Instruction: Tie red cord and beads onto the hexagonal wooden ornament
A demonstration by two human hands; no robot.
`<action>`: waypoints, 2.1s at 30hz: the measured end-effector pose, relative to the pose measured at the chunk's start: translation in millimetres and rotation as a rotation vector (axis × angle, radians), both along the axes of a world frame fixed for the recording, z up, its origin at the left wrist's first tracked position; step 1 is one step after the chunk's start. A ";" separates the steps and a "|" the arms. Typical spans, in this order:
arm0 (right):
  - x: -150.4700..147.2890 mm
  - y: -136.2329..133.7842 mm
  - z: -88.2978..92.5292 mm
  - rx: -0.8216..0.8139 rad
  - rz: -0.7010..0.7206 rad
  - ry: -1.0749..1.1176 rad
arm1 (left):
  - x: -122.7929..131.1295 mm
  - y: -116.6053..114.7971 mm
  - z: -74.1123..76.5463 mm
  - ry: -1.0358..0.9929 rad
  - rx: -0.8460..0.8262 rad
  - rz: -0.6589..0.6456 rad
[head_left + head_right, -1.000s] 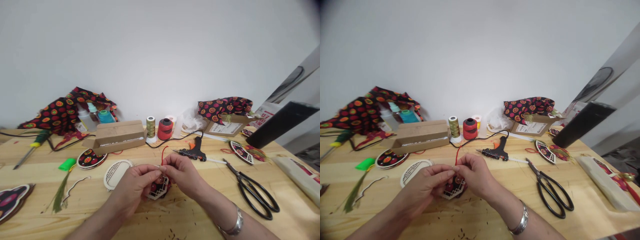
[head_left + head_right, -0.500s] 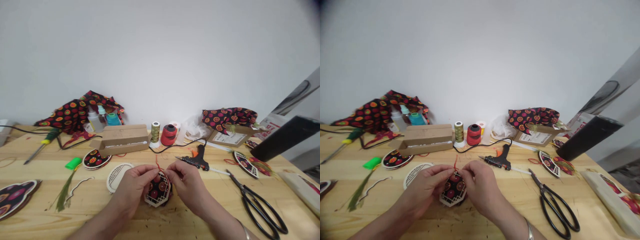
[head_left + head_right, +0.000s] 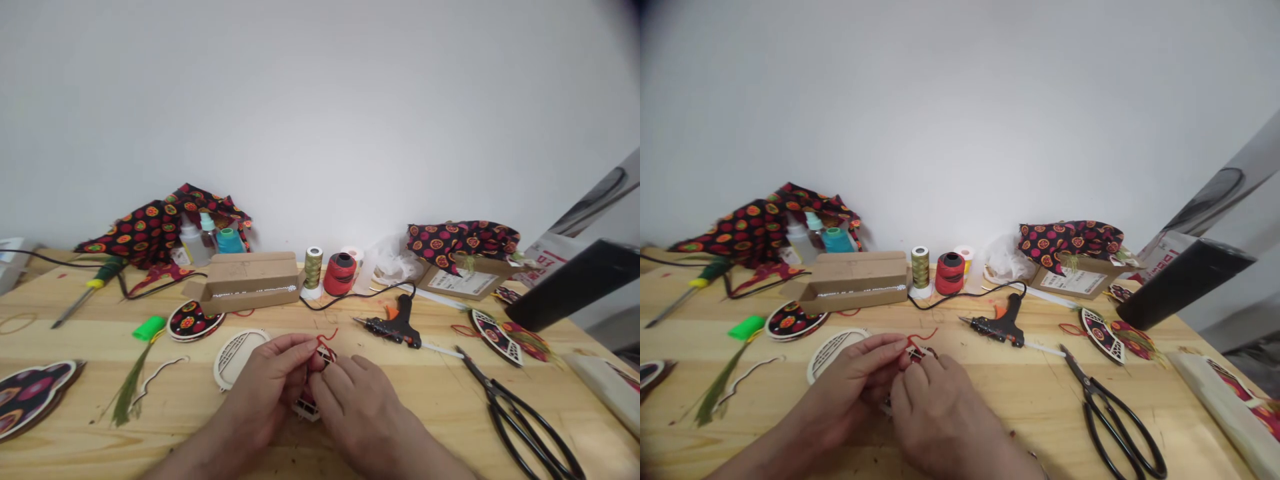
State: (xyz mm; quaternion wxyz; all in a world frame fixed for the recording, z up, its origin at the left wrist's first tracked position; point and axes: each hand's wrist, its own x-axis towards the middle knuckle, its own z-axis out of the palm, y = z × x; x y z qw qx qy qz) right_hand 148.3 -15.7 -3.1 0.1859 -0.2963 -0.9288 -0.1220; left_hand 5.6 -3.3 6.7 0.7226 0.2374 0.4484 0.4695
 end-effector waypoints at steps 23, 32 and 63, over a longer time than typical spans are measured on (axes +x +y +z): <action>0.8 24.5 6.8 -1.474 -0.158 1.471 | 2.1 -3.1 -4.7 0.392 0.217 -0.118; -1.6 22.6 9.8 -1.380 -0.258 1.292 | 4.1 -4.5 -4.9 0.376 0.218 -0.193; 1.0 25.4 8.3 -1.227 -0.216 1.237 | 5.8 -5.0 -6.6 0.275 0.126 -0.146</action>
